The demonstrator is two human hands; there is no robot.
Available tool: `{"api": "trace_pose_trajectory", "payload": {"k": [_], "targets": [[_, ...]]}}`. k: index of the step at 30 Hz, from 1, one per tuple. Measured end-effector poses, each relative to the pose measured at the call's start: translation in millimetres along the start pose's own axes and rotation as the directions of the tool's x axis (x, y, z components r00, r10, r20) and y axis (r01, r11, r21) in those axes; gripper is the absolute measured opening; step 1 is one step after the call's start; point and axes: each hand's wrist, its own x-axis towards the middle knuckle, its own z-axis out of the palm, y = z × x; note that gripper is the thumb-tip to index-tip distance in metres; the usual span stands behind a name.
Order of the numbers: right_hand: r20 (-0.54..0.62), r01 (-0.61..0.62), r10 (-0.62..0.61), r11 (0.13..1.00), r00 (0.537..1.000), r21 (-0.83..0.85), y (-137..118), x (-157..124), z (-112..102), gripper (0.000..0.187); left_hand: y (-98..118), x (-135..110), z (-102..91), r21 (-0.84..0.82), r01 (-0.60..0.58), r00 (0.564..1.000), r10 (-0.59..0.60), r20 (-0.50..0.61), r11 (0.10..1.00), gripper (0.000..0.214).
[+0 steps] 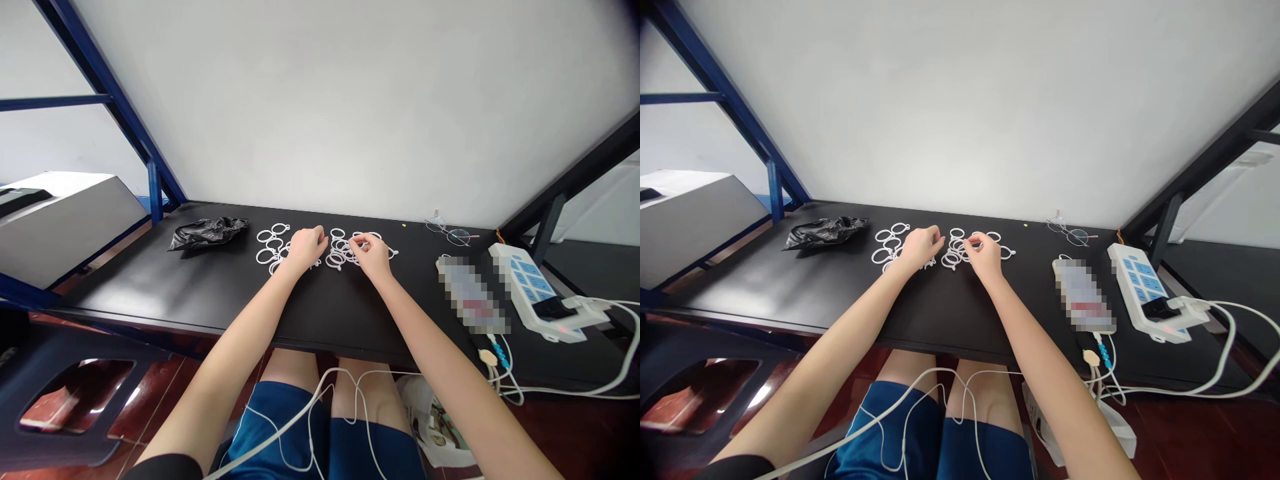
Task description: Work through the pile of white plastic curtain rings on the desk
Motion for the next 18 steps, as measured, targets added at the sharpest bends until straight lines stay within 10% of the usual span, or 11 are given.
{"api": "trace_pose_trajectory", "payload": {"k": [18], "targets": [[0.005, -0.02, 0.02, 0.999, 1.0, -0.029, -1.7, 0.0, -0.8, 0.016, -1.5, 0.5, -0.3, -0.15, -0.078, 0.957, 0.033, -0.287, 0.986, 0.013]]}}
